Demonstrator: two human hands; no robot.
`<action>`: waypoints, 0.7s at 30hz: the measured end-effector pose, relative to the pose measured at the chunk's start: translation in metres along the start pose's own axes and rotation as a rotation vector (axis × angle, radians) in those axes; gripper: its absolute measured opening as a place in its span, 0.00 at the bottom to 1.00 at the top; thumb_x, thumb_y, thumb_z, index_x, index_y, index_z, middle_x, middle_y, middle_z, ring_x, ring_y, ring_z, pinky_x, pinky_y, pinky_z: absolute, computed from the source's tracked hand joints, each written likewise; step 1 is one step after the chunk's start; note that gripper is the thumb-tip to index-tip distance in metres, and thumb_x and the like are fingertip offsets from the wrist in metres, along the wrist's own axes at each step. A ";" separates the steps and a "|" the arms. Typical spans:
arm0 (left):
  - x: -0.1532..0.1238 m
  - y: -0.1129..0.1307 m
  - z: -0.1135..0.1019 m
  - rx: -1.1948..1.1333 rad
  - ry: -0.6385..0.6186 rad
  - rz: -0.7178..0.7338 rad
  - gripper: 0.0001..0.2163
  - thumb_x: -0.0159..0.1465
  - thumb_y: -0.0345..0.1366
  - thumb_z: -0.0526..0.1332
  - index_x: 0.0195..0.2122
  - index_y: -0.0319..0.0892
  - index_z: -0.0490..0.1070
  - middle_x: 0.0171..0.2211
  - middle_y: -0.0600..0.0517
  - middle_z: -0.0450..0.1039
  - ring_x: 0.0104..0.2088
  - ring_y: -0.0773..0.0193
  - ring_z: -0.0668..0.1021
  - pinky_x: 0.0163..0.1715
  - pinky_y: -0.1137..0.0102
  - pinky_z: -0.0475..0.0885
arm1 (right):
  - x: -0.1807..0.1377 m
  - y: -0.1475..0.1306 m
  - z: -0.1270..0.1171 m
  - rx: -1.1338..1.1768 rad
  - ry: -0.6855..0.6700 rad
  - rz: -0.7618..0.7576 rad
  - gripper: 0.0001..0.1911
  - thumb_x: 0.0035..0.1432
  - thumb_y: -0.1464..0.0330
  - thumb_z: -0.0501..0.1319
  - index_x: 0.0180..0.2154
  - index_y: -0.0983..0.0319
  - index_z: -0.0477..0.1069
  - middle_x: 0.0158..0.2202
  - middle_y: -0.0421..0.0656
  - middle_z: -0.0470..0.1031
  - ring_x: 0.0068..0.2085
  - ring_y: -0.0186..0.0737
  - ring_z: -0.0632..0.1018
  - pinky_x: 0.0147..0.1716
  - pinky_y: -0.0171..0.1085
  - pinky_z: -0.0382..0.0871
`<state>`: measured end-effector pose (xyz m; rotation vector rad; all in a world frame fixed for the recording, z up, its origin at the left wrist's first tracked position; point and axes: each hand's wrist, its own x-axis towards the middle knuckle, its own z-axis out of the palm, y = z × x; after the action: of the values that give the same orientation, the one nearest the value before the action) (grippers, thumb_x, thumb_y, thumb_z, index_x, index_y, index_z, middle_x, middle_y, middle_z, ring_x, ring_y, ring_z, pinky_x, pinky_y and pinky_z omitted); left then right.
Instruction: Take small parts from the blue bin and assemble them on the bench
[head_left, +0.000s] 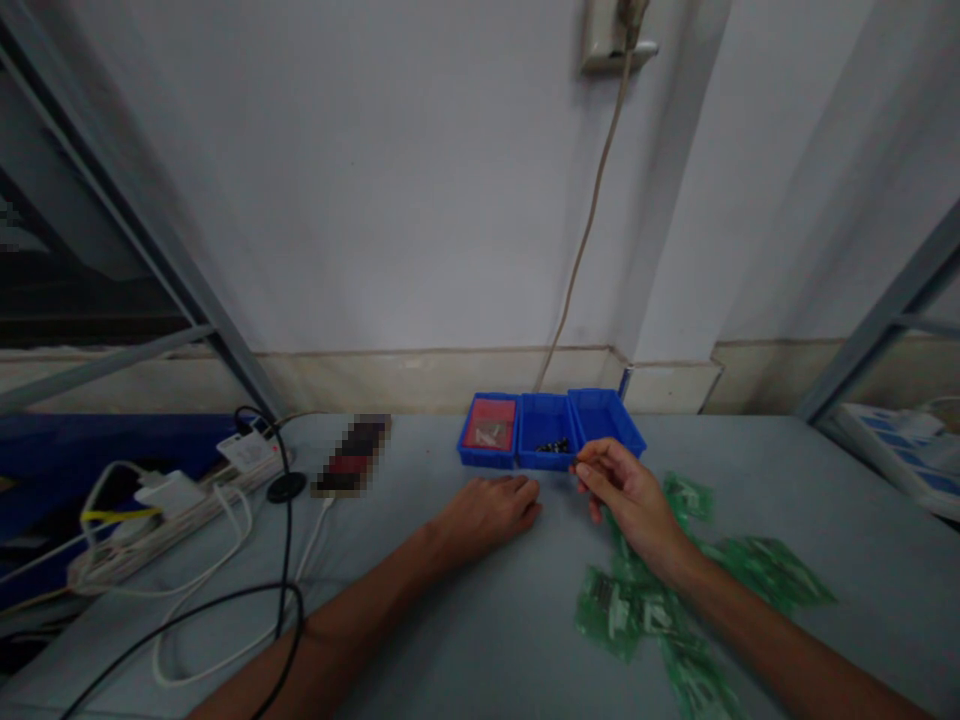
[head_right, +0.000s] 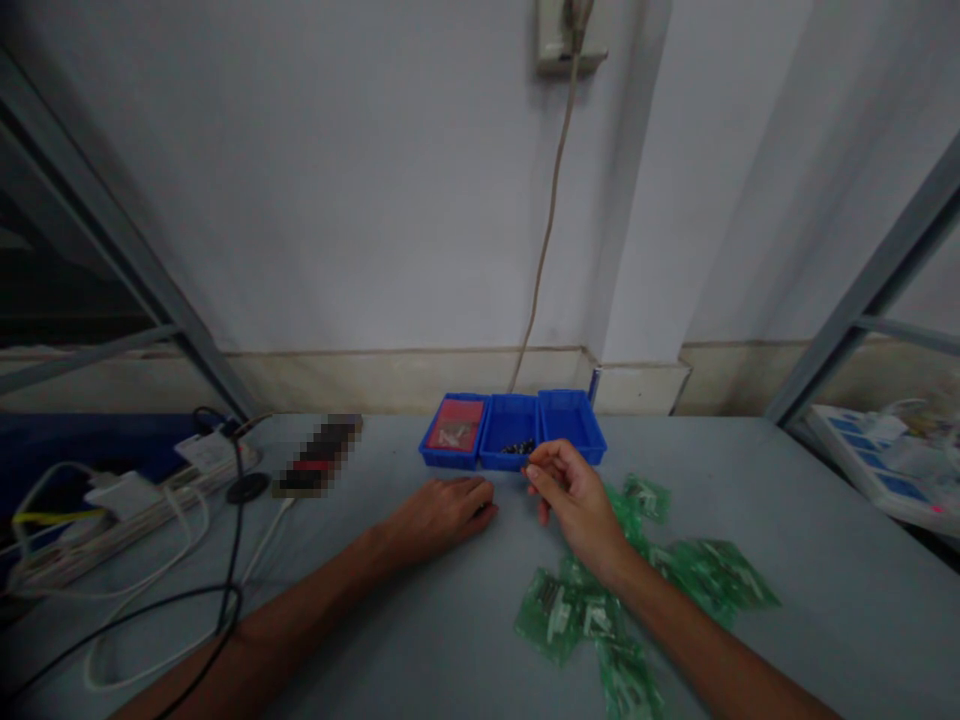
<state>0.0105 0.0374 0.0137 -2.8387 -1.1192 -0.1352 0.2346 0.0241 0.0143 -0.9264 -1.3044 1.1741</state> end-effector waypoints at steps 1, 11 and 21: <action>0.000 -0.001 0.002 0.002 0.001 0.001 0.05 0.76 0.37 0.55 0.44 0.42 0.67 0.41 0.50 0.77 0.40 0.59 0.81 0.36 0.69 0.74 | 0.001 0.000 -0.001 -0.003 0.001 -0.009 0.18 0.57 0.53 0.72 0.40 0.57 0.72 0.30 0.40 0.72 0.31 0.40 0.74 0.19 0.31 0.69; 0.001 -0.004 0.010 0.007 0.016 0.004 0.04 0.76 0.34 0.54 0.43 0.41 0.65 0.38 0.50 0.76 0.39 0.59 0.80 0.41 0.68 0.75 | -0.002 -0.005 -0.001 0.281 -0.041 0.231 0.19 0.58 0.52 0.71 0.37 0.60 0.73 0.29 0.38 0.69 0.22 0.28 0.63 0.16 0.28 0.56; 0.001 -0.005 0.010 0.013 0.028 0.005 0.04 0.76 0.34 0.53 0.44 0.41 0.65 0.39 0.49 0.76 0.40 0.59 0.80 0.40 0.68 0.75 | 0.003 -0.013 -0.004 0.457 -0.103 0.324 0.26 0.58 0.49 0.70 0.26 0.60 0.62 0.20 0.30 0.50 0.20 0.28 0.45 0.16 0.30 0.42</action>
<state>0.0083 0.0423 0.0037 -2.8188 -1.1037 -0.1661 0.2397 0.0251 0.0275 -0.7585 -0.9213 1.7047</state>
